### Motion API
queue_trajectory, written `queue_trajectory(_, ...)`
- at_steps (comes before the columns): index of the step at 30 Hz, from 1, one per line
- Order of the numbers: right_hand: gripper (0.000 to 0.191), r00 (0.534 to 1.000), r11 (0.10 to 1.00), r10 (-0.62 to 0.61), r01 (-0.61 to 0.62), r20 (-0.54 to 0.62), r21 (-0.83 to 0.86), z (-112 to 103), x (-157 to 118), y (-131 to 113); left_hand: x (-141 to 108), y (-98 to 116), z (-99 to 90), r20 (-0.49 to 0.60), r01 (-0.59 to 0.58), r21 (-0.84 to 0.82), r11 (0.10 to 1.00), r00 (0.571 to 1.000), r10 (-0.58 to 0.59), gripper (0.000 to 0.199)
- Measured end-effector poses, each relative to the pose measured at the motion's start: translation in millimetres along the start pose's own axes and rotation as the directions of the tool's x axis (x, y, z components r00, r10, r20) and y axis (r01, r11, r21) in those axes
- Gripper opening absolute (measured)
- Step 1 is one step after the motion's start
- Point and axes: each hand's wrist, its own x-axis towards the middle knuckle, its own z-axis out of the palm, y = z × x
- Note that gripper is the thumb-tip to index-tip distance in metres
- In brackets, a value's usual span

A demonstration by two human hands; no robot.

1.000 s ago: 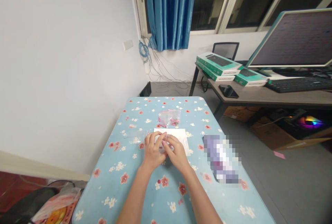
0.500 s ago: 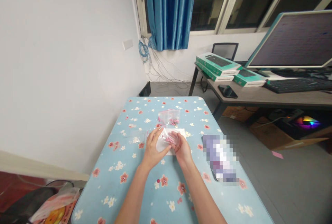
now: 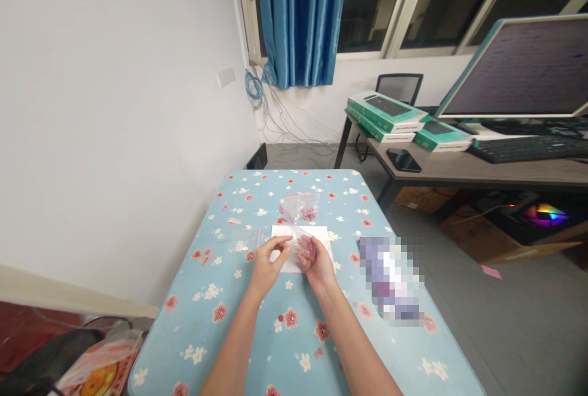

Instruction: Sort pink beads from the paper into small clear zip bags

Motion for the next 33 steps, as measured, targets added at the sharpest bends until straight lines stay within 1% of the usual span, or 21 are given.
queue_trajectory(4, 0.014, 1.0, 1.0, 0.025, -0.025, -0.018, 0.013, -1, 1, -1, 1, 2, -1.0, -0.028, 0.009, -0.042, 0.999, 1.0, -0.01, 0.018)
queue_trajectory(7, 0.013, 1.0, 1.0, 0.023, -0.023, 0.01, -0.01, 0, 0, -2, 1, 4, -1.4, -0.038, 0.018, -0.03, 0.999, 0.999, -0.019, 0.019)
queue_trajectory(10, 0.012, 0.999, 0.999, 0.031, -0.031, 0.026, -0.026, 2, -2, -1, 0, 5, -1.6, -0.026, -0.017, 0.004, 1.0, 1.0, 0.017, 0.021)
queue_trajectory(12, 0.012, 0.999, 0.998, 0.046, -0.045, 0.023, -0.036, 4, -4, 1, 0, 6, -2.0, -0.015, -0.043, -0.01, 0.999, 0.999, 0.043, 0.024)
queue_trajectory(14, 0.014, 0.998, 0.997, 0.057, -0.055, 0.04, -0.051, 7, -6, 4, 0, 7, -2.9, -0.004, -0.044, -0.073, 0.996, 0.999, 0.044, 0.029)
queue_trajectory(17, 0.017, 0.99, 0.995, 0.086, -0.079, 0.113, -0.064, 9, -7, 7, 0, 7, -4.4, 0.004, -0.003, -0.198, 0.98, 1.0, 0.004, 0.037)
queue_trajectory(20, 0.02, 0.978, 0.992, 0.128, -0.122, 0.166, -0.043, 9, -7, 7, 1, 8, -5.4, -0.011, 0.029, -0.275, 0.961, 0.999, -0.033, 0.04)
queue_trajectory(23, 0.024, 0.971, 0.99, 0.142, -0.137, 0.19, -0.038, 7, -5, 7, 1, 7, -5.8, -0.052, 0.037, -0.334, 0.942, 0.997, -0.057, 0.04)
queue_trajectory(26, 0.029, 0.97, 0.993, 0.115, -0.108, 0.215, -0.044, 6, -4, 6, 2, 5, -6.8, -0.134, 0.039, -0.397, 0.917, 0.986, -0.1, 0.038)
queue_trajectory(28, 0.028, 0.971, 0.995, 0.088, -0.078, 0.222, -0.055, 5, -4, 4, 4, 3, -8.7, -0.227, 0.043, -0.432, 0.901, 0.962, -0.155, 0.034)
queue_trajectory(29, 0.028, 0.974, 0.996, 0.066, -0.053, 0.217, -0.066, 4, -4, 2, 5, 2, -10.2, -0.285, 0.046, -0.443, 0.895, 0.94, -0.189, 0.032)
queue_trajectory(31, 0.03, 0.981, 0.994, -0.011, 0.033, 0.194, -0.107, 2, -3, -1, 8, -1, -14.3, -0.406, 0.051, -0.449, 0.892, 0.877, -0.255, 0.029)
queue_trajectory(33, 0.036, 0.981, 0.969, -0.136, 0.162, 0.14, -0.189, -1, 0, -6, 11, -4, -19.2, -0.507, 0.06, -0.439, 0.896, 0.807, -0.303, 0.027)
